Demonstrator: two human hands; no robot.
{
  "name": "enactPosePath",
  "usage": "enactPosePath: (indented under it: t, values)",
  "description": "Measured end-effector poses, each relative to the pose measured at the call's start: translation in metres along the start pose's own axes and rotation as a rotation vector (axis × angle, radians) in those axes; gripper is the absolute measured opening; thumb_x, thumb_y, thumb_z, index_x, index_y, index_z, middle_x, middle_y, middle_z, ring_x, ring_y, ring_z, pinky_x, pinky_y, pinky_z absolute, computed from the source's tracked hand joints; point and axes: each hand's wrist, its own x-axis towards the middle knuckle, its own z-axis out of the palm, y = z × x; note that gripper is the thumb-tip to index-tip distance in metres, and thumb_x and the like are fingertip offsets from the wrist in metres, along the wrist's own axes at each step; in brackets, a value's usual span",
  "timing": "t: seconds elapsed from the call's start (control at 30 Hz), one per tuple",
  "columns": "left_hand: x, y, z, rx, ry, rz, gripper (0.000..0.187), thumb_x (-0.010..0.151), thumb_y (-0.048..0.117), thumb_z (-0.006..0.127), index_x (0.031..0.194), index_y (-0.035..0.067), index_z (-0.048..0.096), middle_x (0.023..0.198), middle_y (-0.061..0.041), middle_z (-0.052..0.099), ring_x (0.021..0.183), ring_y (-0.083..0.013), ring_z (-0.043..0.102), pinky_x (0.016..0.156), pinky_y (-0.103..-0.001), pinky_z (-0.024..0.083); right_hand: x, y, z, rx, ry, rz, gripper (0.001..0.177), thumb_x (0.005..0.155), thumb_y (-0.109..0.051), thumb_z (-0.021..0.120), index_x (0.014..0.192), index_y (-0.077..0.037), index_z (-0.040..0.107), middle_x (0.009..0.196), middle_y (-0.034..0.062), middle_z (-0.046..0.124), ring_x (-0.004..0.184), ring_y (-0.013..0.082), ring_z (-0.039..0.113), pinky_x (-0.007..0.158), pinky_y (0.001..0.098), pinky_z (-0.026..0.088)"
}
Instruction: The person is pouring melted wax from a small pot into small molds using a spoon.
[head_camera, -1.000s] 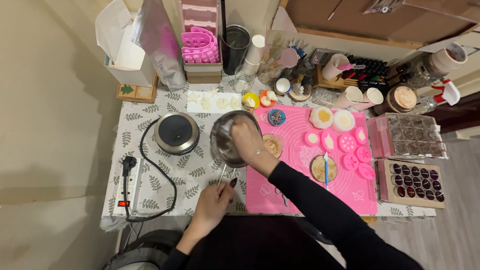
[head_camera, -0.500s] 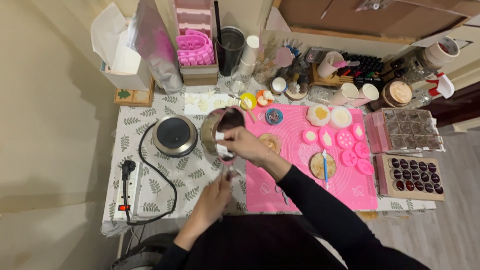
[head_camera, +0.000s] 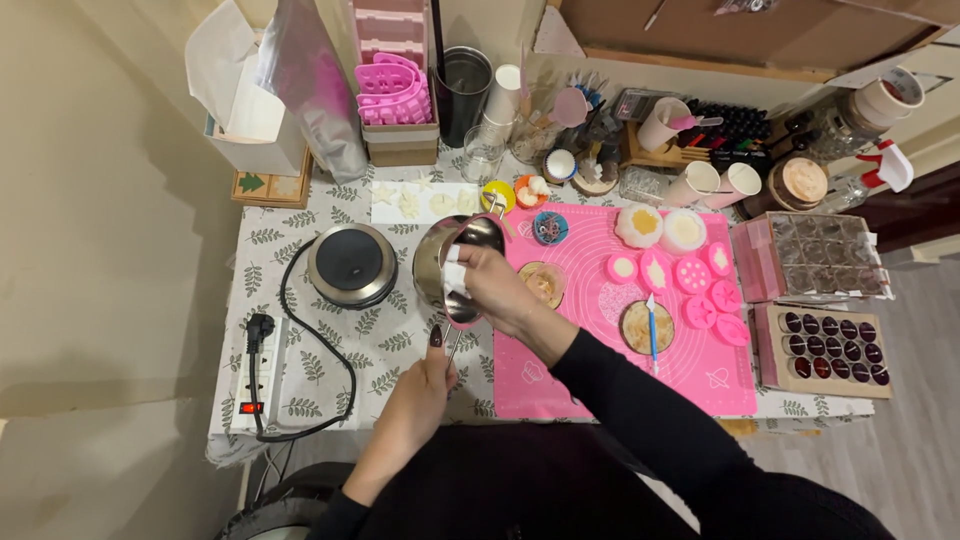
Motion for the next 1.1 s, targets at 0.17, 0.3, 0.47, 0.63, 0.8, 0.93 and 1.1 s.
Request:
enactPosePath:
  t: [0.17, 0.3, 0.47, 0.63, 0.8, 0.93, 1.1]
  values:
    - [0.008, -0.008, -0.002, 0.017, 0.028, 0.044, 0.074, 0.104, 0.055, 0.017, 0.070, -0.001, 0.050, 0.059, -0.019, 0.052, 0.060, -0.0394, 0.049, 0.067, -0.044, 0.048, -0.006, 0.005, -0.011, -0.740, -0.072, -0.162, 0.020, 0.095, -0.008, 0.069, 0.112, 0.001, 0.073, 0.090, 0.0077, 0.069, 0.079, 0.0165, 0.063, 0.072, 0.0305, 0.052]
    - [0.007, -0.005, -0.001, -0.062, -0.028, -0.055, 0.078, 0.103, 0.061, 0.016, 0.067, 0.001, 0.051, 0.051, -0.013, 0.050, 0.044, -0.0265, 0.051, 0.051, -0.038, 0.044, -0.001, 0.012, -0.039, -1.349, -0.186, -0.652, 0.012, 0.084, -0.004, 0.070, 0.093, 0.002, 0.074, 0.094, 0.0138, 0.069, 0.088, 0.0309, 0.069, 0.079, 0.0398, 0.055]
    - [-0.008, 0.002, 0.001, -0.318, -0.192, -0.309, 0.068, 0.100, 0.066, 0.023, 0.079, 0.010, 0.054, 0.054, 0.002, 0.040, 0.041, -0.0116, 0.036, 0.040, -0.030, 0.030, -0.011, -0.017, -0.056, -1.880, -0.219, -0.670, 0.015, 0.073, -0.001, 0.064, 0.085, 0.000, 0.073, 0.108, 0.0145, 0.068, 0.104, 0.0339, 0.065, 0.083, 0.0407, 0.055]
    - [-0.011, 0.002, 0.013, -0.462, -0.223, -0.310, 0.066, 0.099, 0.067, 0.022, 0.079, 0.012, 0.053, 0.053, 0.005, 0.033, 0.040, -0.0087, 0.028, 0.038, -0.028, 0.021, -0.005, 0.003, -0.060, -1.900, -0.019, -0.688, 0.015, 0.076, 0.001, 0.065, 0.089, 0.001, 0.073, 0.103, 0.0154, 0.069, 0.106, 0.0338, 0.068, 0.084, 0.0398, 0.057]
    - [-0.013, 0.001, 0.022, -0.646, -0.359, -0.232, 0.066, 0.099, 0.067, 0.020, 0.076, 0.011, 0.047, 0.051, 0.004, 0.030, 0.036, -0.0094, 0.023, 0.036, -0.028, 0.015, 0.003, -0.001, -0.022, -1.234, 0.013, -0.622, 0.012, 0.074, -0.010, 0.076, 0.082, -0.001, 0.076, 0.080, 0.0194, 0.071, 0.075, 0.0366, 0.070, 0.070, 0.0437, 0.056]
    - [-0.009, -0.012, 0.031, -0.691, -0.322, -0.191, 0.068, 0.102, 0.067, 0.020, 0.074, 0.010, 0.046, 0.052, 0.004, 0.030, 0.037, -0.0081, 0.023, 0.036, -0.027, 0.015, 0.030, 0.022, -0.064, -1.487, 0.129, -0.819, 0.016, 0.071, -0.012, 0.078, 0.077, 0.001, 0.072, 0.085, 0.0230, 0.068, 0.081, 0.0377, 0.069, 0.075, 0.0447, 0.056]
    - [-0.006, -0.007, 0.033, -0.566, -0.301, -0.097, 0.073, 0.101, 0.066, 0.022, 0.071, 0.007, 0.052, 0.053, 0.003, 0.035, 0.041, -0.0084, 0.030, 0.040, -0.027, 0.026, -0.006, -0.007, -0.022, -1.117, 0.096, -0.277, 0.014, 0.076, -0.014, 0.074, 0.086, -0.006, 0.076, 0.074, 0.0207, 0.069, 0.068, 0.0317, 0.074, 0.070, 0.0409, 0.058]
